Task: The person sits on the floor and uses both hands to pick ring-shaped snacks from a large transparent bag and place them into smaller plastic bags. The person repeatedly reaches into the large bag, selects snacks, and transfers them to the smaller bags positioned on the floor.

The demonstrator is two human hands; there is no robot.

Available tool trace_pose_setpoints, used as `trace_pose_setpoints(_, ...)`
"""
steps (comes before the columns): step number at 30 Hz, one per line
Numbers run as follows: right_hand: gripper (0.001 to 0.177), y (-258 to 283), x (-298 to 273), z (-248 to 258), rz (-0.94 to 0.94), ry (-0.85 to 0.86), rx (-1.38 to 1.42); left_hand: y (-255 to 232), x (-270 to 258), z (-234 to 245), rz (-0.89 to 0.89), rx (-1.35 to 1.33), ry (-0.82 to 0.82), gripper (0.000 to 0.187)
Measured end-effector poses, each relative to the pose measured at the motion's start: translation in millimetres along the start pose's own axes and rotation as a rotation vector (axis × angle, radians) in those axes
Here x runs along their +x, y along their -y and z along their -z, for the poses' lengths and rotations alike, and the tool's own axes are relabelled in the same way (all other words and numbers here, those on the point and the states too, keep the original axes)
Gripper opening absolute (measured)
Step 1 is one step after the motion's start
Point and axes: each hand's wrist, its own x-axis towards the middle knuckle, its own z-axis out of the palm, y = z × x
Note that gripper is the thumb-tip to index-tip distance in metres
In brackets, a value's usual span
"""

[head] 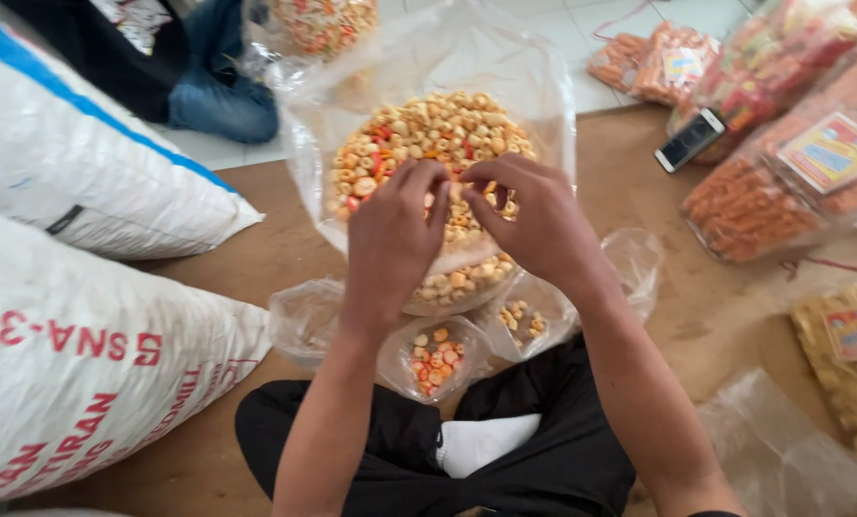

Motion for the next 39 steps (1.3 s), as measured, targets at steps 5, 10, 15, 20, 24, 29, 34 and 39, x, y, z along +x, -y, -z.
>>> trace_pose_setpoints(5, 0.013, -22, 45, -68, -0.067, 0.474, -0.194, 107, 28, -37, 0.222, 0.44, 0.303, 0.017)
trace_pose_setpoints(10, 0.011, -70, 51, -126, -0.063, 0.655, -0.432, 112, 37, -59, 0.298, 0.622, 0.493, 0.027)
trace_pose_setpoints(15, 0.013, -76, 52, -139, -0.036, 0.688, -0.491, 107, 34, -54, 0.366, 0.597, 0.523, 0.03)
trace_pose_setpoints(20, 0.015, -39, 53, -119, -0.123, 0.758, -0.338, 88, 27, -28, 0.374, 0.528, 0.513, 0.031)
trace_pose_setpoints(24, 0.021, -30, 55, -116, -0.13, 0.812, -0.305, 66, 25, -4, 0.395, 0.457, 0.461, 0.032)
trace_pose_setpoints(29, 0.023, -32, 60, -114, -0.123, 0.836, -0.29, 39, 20, 24, 0.364, 0.39, 0.417, 0.03)
trace_pose_setpoints(34, 0.022, -46, 60, -120, -0.024, 0.841, -0.258, 49, 16, 24, 0.293, 0.346, 0.325, 0.025)
trace_pose_setpoints(39, 0.033, -50, 65, -113, 0.09, 0.888, -0.258, 49, 8, 32, 0.266, 0.307, 0.269, 0.026)
